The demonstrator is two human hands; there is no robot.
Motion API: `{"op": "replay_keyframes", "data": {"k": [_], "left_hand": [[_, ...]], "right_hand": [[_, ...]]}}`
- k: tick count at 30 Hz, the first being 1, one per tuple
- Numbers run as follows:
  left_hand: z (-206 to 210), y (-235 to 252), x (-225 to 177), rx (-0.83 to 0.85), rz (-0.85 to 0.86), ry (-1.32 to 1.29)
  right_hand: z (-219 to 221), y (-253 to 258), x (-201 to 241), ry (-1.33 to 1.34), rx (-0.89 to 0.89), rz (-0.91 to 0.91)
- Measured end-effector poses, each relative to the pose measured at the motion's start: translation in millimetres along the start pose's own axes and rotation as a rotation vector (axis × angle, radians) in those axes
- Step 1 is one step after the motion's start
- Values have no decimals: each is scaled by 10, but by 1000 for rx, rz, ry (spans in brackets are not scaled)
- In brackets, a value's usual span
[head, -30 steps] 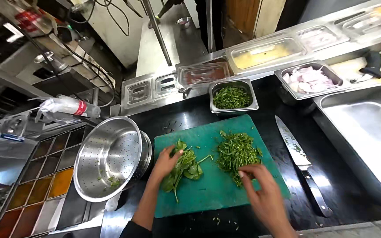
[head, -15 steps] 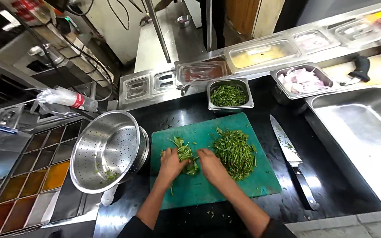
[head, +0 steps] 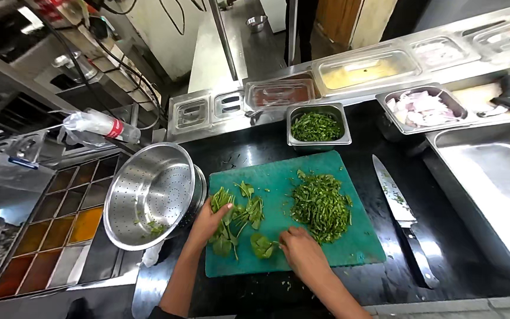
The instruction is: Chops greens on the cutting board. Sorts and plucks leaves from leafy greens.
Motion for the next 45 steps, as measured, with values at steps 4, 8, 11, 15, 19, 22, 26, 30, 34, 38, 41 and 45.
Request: {"op": "replay_keyframes", "data": {"k": [4, 8, 11, 15, 19, 22, 26, 30, 34, 38, 41, 45], "left_hand": [[182, -9, -232, 74, 23, 228], [677, -18, -316, 129, 76, 619], [914, -65, -264, 111, 61, 790], [943, -43, -285, 97, 83, 890], [900, 29, -275, 163, 69, 929], [621, 22, -328, 203, 32, 682], [139, -70, -427, 212, 65, 454], [3, -106, -416, 277, 105, 436], [319, -136, -366, 417, 174, 549], [558, -241, -334, 556, 193, 469], [603, -248, -273, 580, 162, 317], [662, -215, -221, 501, 149, 170]], "right_hand": [[72, -58, -54, 12, 33, 4], [122, -79, -87, -19, 79, 19], [133, -110, -142, -19, 94, 37], [162, -145, -233, 7, 94, 61], [165, -141, -208, 2, 88, 52], [80, -170, -207, 23, 40, 43], [-114, -226, -160, 10, -56, -45], [-283, -68, 82, 14, -80, -195], [-348, 233, 316, 15, -95, -306], [-497, 321, 516, 62, -180, -363], [-532, 408, 508, 182, -196, -370], [-468, 548, 383, 470, -135, -262]]}}
Point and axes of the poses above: each hand's wrist, its own y-axis towards the middle knuckle, its own z-axis out of the palm, x = y × z, the point moved 9 cm from there along y, towards the middle knuckle, and after that the axes turned 2 degrees about y, right-handed, at the moved point
